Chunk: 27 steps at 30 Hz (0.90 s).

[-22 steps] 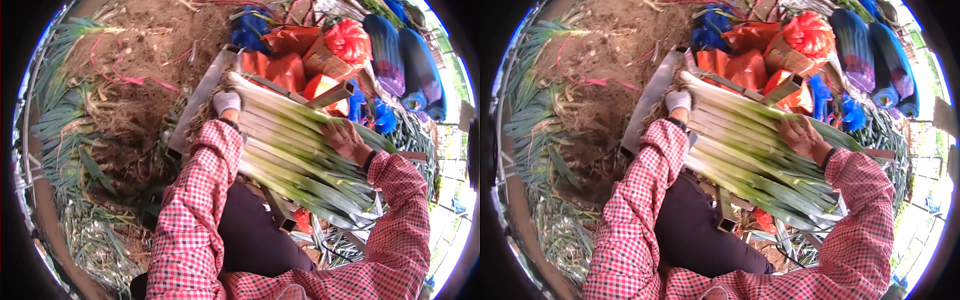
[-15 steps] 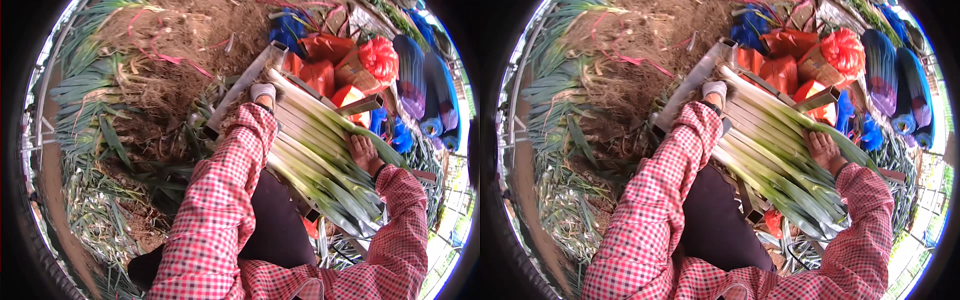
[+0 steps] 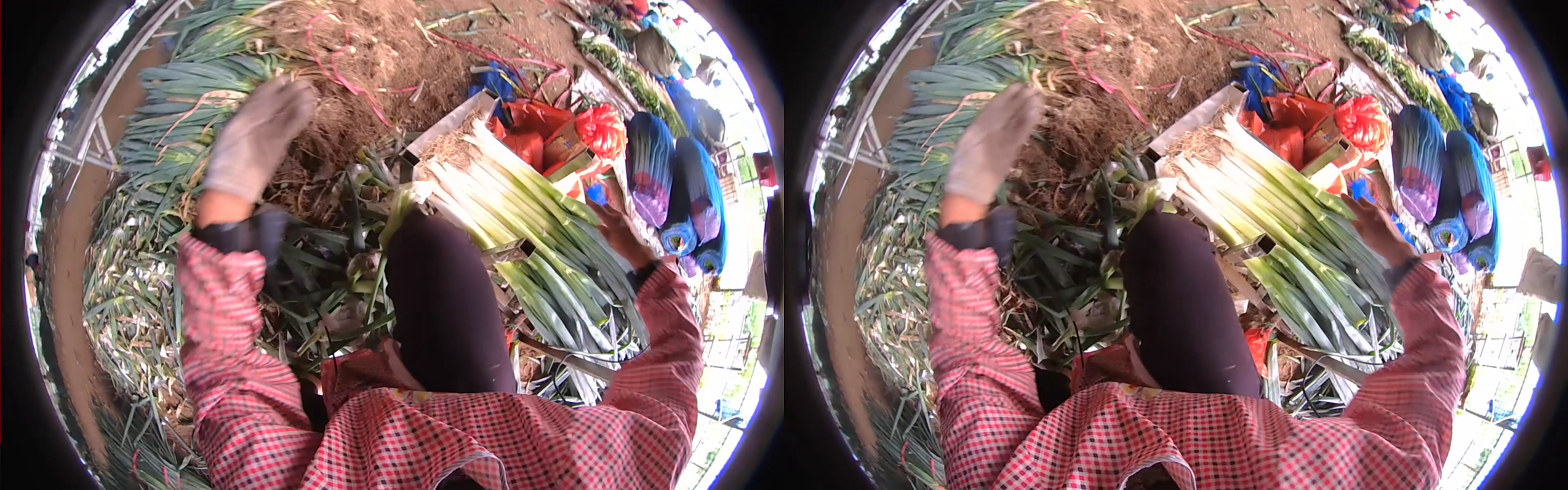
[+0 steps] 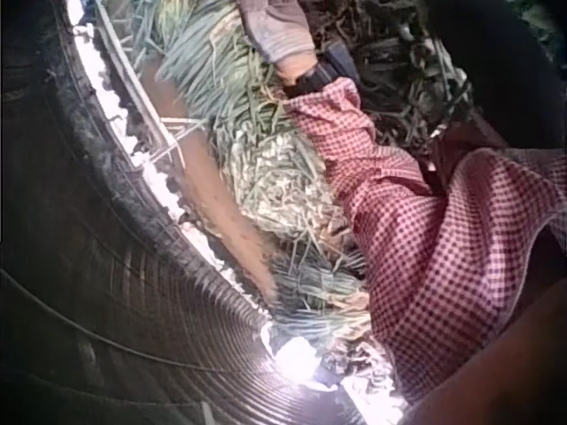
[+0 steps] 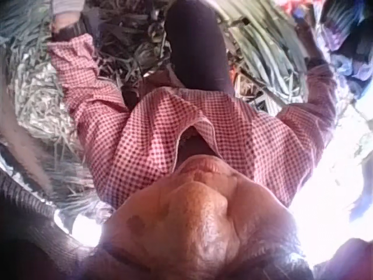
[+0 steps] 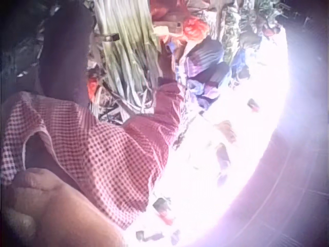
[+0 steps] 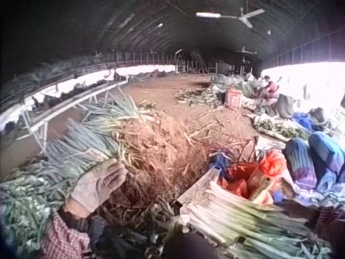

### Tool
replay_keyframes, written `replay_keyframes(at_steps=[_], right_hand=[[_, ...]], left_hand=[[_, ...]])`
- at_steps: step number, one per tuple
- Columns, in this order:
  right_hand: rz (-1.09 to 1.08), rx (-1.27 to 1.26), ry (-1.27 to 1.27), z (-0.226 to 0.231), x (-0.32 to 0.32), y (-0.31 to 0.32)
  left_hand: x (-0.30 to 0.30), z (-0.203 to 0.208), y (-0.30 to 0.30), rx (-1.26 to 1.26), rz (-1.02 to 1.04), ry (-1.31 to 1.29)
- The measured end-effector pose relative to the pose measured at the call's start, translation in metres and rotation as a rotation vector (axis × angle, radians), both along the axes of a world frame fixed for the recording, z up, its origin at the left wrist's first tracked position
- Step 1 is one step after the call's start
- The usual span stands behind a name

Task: Peeling the outer layers of harvested leeks and sorting them.

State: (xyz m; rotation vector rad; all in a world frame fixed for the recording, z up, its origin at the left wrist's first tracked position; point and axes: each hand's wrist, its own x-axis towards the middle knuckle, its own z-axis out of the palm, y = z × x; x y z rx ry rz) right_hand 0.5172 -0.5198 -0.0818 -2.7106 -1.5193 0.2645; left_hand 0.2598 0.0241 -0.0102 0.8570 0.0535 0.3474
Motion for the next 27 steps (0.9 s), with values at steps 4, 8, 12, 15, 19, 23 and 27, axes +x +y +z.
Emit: replay_keyframes(at_steps=[4, 8, 12, 15, 19, 23, 27], right_hand=[[0.002, -0.171, 0.037, 0.105, -0.027, -0.034], [-0.031, -0.589, 0.41, 0.182, -0.102, -0.03], [0.387, -0.558, 1.007, 0.197, -0.242, 0.101], [0.791, -0.415, 1.252, 0.18, -0.305, 0.204], [0.533, -0.014, 1.298, 0.125, -0.311, 0.367], [0.047, 0.246, 1.329, -0.003, -0.271, 0.513], [-0.14, 0.409, 1.539, -0.187, -0.155, 0.623]], left_hand=[[-0.142, 0.03, 0.037, -0.004, 0.562, 0.2], [-0.259, 0.015, 0.037, -0.171, 0.826, 0.212], [-0.294, -0.018, 0.017, -0.344, 0.801, 0.157], [-0.322, -0.006, -0.019, -0.469, 0.784, 0.051], [-0.281, -0.022, -0.046, -0.526, 0.63, 0.053], [-0.287, -0.028, -0.075, -0.416, 0.648, 0.204], [-0.298, -0.04, -0.088, -0.505, 0.718, 0.338]])
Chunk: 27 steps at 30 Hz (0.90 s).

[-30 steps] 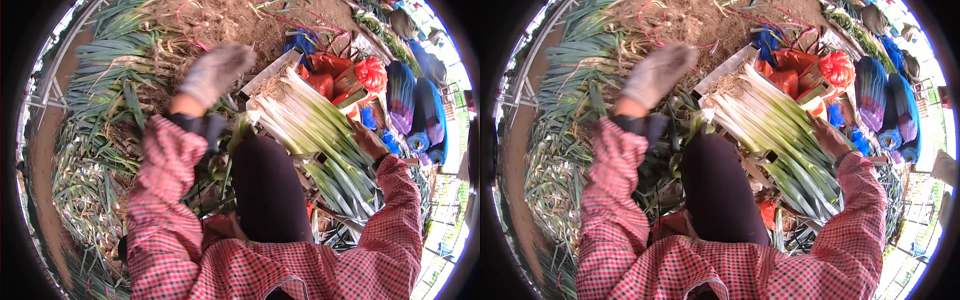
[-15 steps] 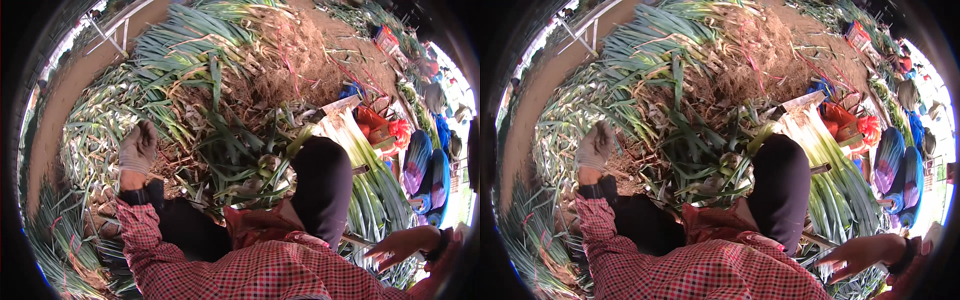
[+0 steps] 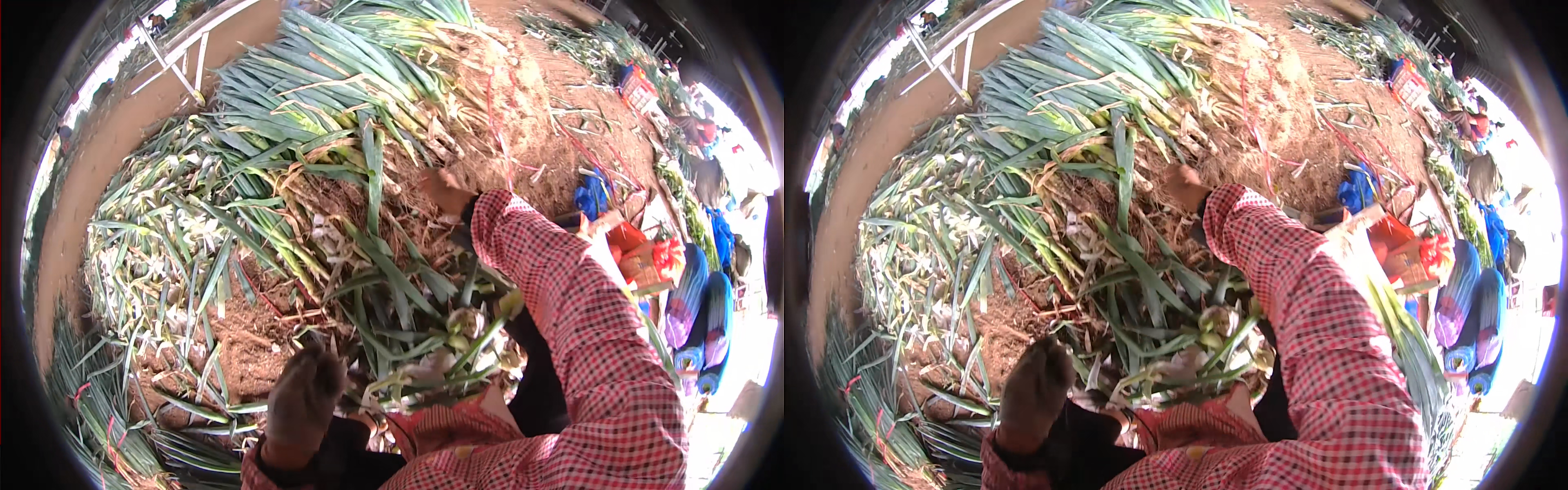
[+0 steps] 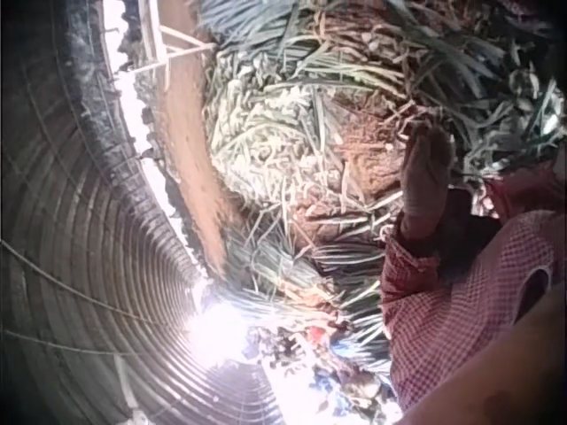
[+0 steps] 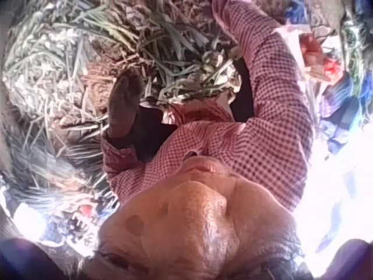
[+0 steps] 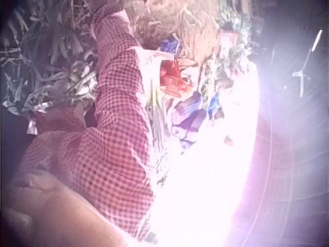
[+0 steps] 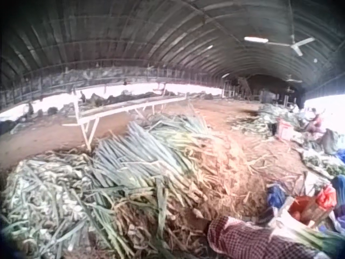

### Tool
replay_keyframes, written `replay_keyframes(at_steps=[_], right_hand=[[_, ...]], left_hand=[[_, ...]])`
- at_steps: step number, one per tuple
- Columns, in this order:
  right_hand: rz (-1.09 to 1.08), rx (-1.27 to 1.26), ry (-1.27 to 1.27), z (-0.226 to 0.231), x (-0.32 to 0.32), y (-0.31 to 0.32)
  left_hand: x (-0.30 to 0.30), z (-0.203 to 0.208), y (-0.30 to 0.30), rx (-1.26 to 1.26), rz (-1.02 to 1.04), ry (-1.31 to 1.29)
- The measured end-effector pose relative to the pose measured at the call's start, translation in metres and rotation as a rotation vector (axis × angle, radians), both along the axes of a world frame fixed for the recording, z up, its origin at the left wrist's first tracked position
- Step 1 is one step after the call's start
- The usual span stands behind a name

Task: Peeling the outer layers of harvested leeks and sorting them.

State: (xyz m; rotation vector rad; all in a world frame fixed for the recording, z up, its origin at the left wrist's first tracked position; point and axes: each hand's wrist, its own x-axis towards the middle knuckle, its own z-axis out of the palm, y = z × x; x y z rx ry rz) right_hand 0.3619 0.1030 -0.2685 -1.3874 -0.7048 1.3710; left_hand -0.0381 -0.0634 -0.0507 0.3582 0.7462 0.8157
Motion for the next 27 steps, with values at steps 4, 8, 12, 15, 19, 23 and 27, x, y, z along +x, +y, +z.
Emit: replay_keyframes(at_steps=[4, 8, 12, 15, 19, 23, 27], right_hand=[[0.117, 0.994, 0.372, -0.098, 0.211, 0.026], [0.11, -0.111, -0.991, -0.096, 0.165, 0.068], [-0.01, -0.405, -1.447, -0.037, 0.108, 0.067], [-0.038, -0.367, -1.479, 0.0, 0.097, 0.059], [0.062, -0.207, -1.345, 0.066, 0.061, 0.057], [0.011, -0.261, -0.667, 0.173, -0.013, 0.004], [0.382, 0.012, -0.33, 0.259, -0.073, -0.101]], left_hand=[[0.008, -0.008, 0.023, -0.173, -0.167, -0.121], [0.026, 0.003, 0.034, -0.263, -0.164, -0.032], [0.034, 0.013, 0.035, -0.283, -0.168, -0.009], [0.037, 0.02, 0.036, -0.256, -0.198, -0.025], [0.037, 0.034, 0.034, -0.166, -0.164, -0.021], [0.014, 0.002, 0.042, -0.014, -0.049, 0.146], [0.019, -0.029, 0.074, 0.17, -0.036, 0.089]])
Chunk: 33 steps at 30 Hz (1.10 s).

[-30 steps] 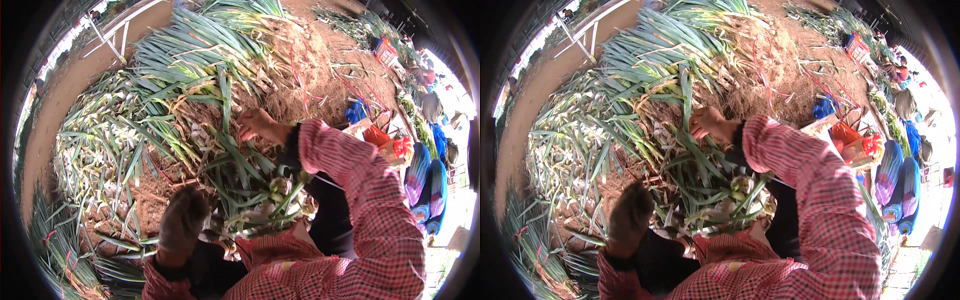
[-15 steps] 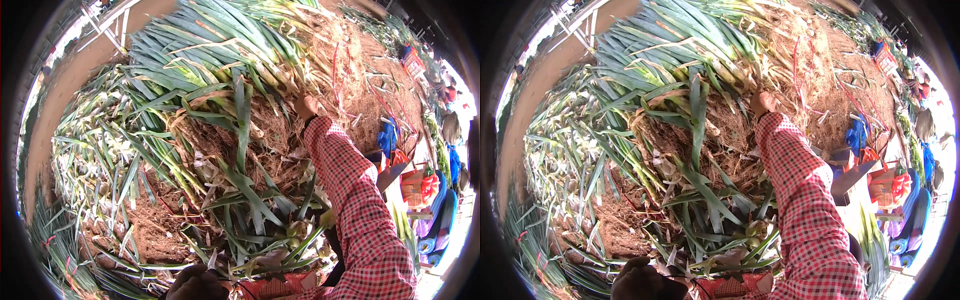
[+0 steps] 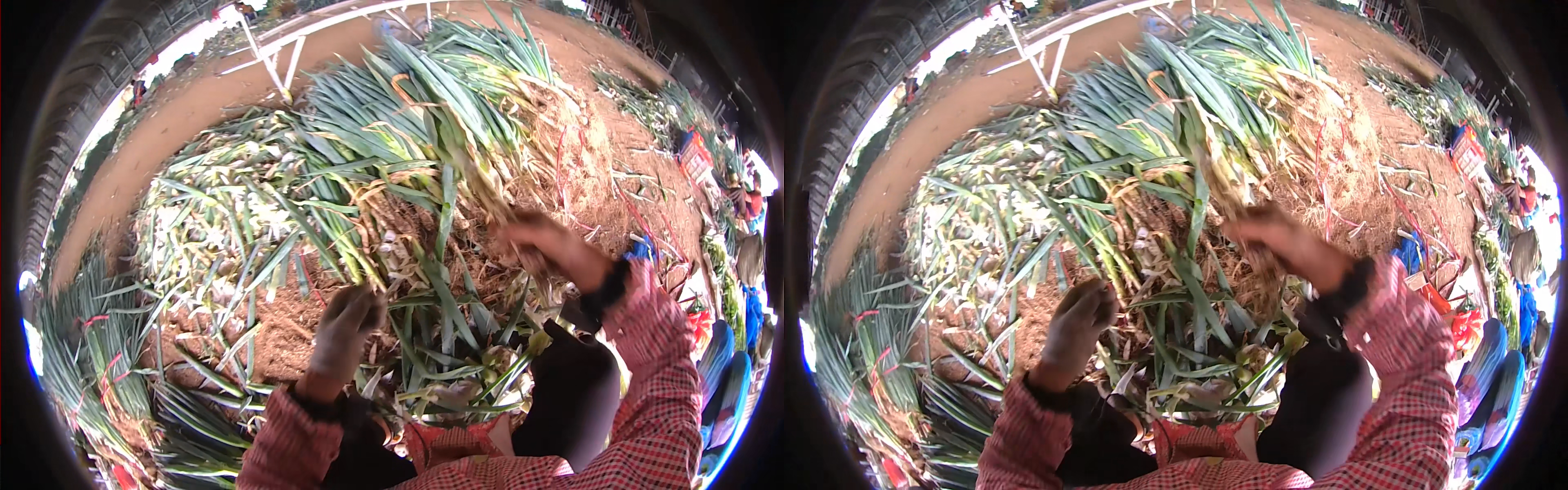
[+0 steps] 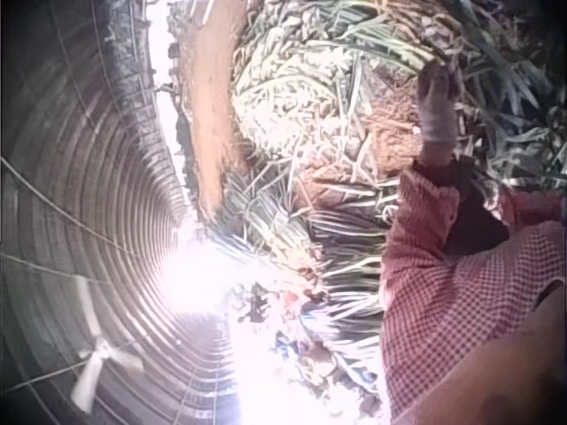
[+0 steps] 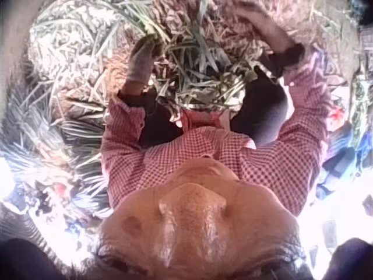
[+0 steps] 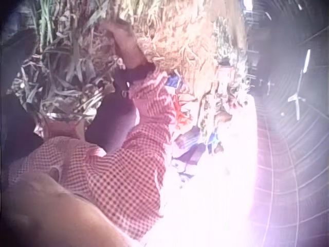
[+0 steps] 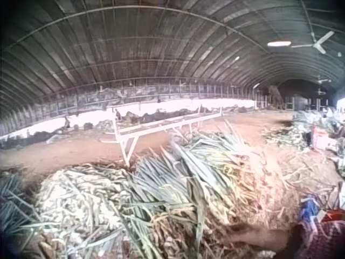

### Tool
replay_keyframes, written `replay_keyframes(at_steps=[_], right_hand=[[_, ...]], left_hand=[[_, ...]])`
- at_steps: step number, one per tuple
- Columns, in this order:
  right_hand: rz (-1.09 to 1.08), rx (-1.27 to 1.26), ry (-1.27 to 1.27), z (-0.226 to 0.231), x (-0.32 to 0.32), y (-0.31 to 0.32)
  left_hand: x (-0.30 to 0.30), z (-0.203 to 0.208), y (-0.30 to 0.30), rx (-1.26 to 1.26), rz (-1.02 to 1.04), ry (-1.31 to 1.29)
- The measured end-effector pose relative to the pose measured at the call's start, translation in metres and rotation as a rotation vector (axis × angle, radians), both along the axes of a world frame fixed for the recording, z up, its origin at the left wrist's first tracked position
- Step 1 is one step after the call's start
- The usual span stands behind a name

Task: Peeling the outer layers of harvested leeks and sorting them.

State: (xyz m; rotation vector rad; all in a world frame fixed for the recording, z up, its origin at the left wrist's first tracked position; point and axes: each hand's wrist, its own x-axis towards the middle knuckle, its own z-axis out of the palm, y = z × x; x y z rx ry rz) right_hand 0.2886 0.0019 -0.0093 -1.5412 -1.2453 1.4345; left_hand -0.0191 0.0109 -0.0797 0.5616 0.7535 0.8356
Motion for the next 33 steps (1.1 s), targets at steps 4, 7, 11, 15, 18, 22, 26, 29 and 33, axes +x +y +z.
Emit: replay_keyframes(at_steps=[4, 7, 11, 15, 18, 22, 26, 29, 33], right_hand=[[0.127, -0.052, -0.01, 0.024, -0.049, -0.112], [0.29, -0.136, -0.112, 0.009, -0.073, -0.178], [0.382, 0.132, -0.452, -0.031, -0.09, -0.207], [0.219, 0.429, -0.54, -0.062, -0.112, -0.148], [0.037, 0.225, -0.237, -0.065, -0.16, -0.096], [-0.085, -0.046, 0.438, -0.065, -0.202, -0.072], [0.258, 0.37, 0.197, -0.146, -0.205, -0.058], [0.353, 0.125, 0.507, -0.102, -0.226, -0.051], [-0.01, 0.204, 0.481, -0.068, -0.236, -0.043]], left_hand=[[0.022, -0.004, 0.016, 0.075, -0.089, -0.236], [0.039, -0.003, 0.015, 0.018, -0.079, -0.361], [0.041, -0.016, -0.001, 0.029, -0.059, -0.557], [0.03, -0.02, -0.008, -0.055, 0.055, -0.525], [0.016, -0.017, -0.013, 0.047, 0.048, -0.469], [-0.014, 0.007, -0.017, 0.305, 0.144, -0.344], [-0.031, -0.039, 0.027, 0.506, -0.11, -0.388], [-0.06, -0.074, 0.046, 0.628, -0.268, -0.391], [-0.06, -0.039, 0.03, 0.567, -0.014, -0.626]])
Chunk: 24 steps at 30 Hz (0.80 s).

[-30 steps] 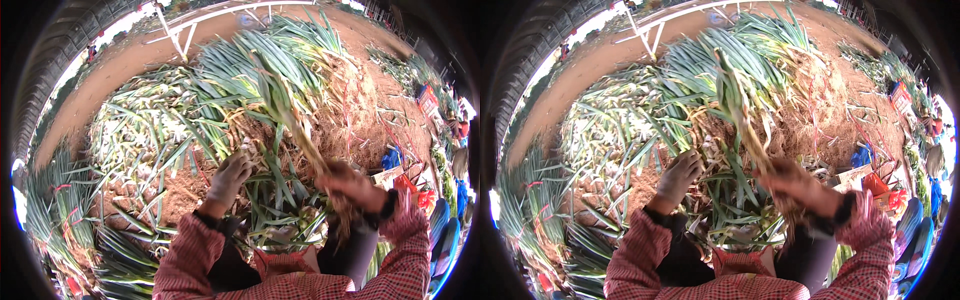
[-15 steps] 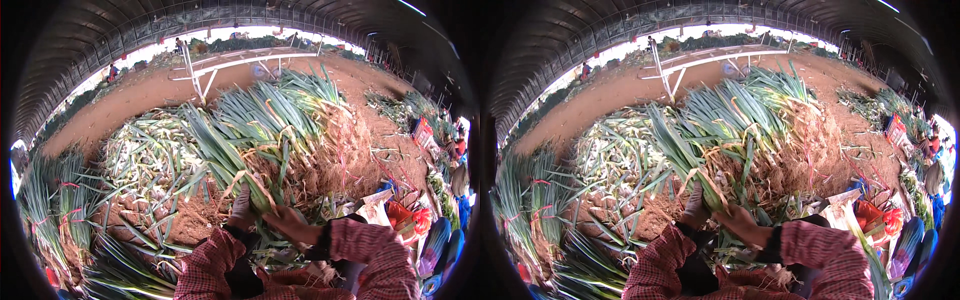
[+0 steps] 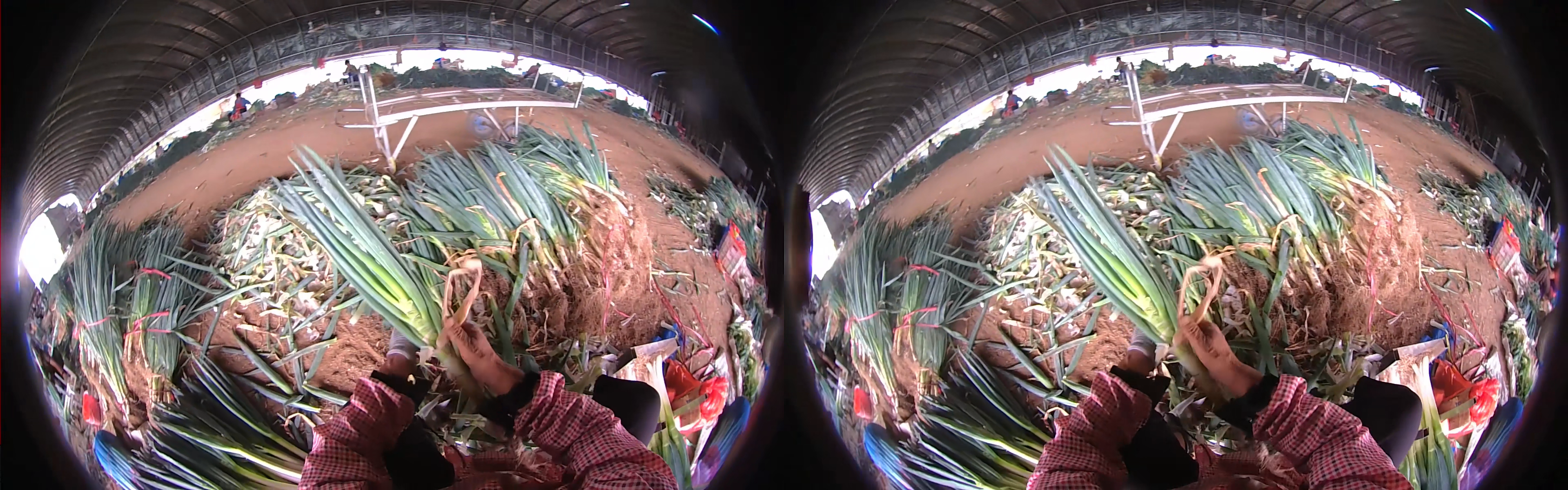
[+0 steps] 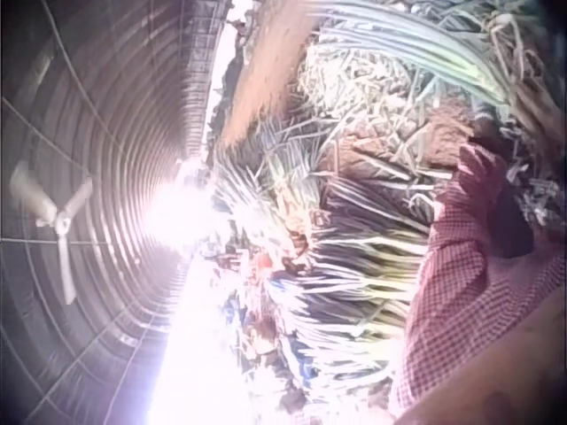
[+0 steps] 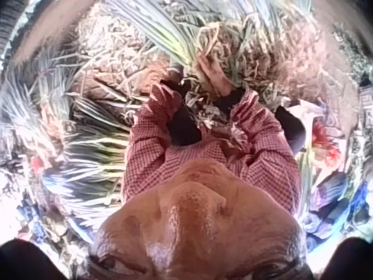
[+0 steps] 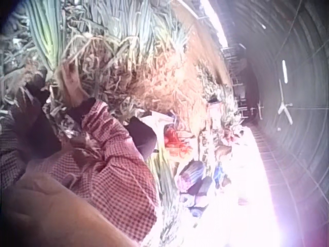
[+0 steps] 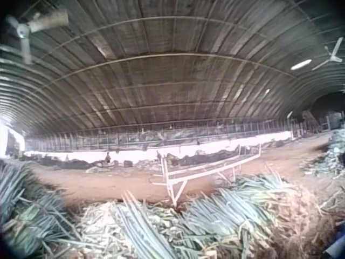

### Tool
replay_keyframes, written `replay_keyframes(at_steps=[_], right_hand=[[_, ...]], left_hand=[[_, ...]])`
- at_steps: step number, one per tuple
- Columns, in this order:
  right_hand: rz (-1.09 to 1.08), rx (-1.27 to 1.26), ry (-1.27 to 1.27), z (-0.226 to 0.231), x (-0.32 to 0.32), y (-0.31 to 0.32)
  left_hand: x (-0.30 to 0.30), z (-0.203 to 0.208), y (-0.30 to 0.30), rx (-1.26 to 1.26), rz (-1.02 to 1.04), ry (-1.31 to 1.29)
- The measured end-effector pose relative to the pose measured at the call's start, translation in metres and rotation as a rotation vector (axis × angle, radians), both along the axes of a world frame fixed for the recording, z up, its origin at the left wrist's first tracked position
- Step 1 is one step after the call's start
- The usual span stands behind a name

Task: Peeling the outer layers of harvested leeks and sorting them.

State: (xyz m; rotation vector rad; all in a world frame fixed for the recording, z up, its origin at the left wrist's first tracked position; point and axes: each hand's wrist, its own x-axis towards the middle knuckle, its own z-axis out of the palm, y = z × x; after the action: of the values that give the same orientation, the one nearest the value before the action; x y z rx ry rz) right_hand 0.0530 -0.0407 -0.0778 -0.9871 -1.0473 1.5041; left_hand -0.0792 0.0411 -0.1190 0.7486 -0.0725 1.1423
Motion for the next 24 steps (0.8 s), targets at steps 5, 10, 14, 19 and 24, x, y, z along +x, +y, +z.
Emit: replay_keyframes(at_steps=[5, 10, 14, 19, 24], right_hand=[[-0.251, 0.33, -0.631, -0.024, 0.001, 0.008], [-0.576, 0.479, -0.88, -0.034, -0.006, 0.009], [-0.704, 0.531, -0.789, -0.044, -0.012, 0.009], [-0.582, 0.485, -0.29, -0.04, -0.018, -0.001], [0.177, 0.248, 0.019, -0.033, 0.002, -0.05]], left_hand=[[0.032, 0.033, -0.037, -0.367, 0.292, -0.26], [0.027, 0.02, -0.048, -0.469, 0.386, -0.125], [0.025, -0.01, -0.032, -0.384, 0.368, 0.201], [0.026, 0.014, -0.02, -0.603, 0.6, 0.126], [-0.038, 0.032, 0.017, -0.862, 0.935, 0.125]])
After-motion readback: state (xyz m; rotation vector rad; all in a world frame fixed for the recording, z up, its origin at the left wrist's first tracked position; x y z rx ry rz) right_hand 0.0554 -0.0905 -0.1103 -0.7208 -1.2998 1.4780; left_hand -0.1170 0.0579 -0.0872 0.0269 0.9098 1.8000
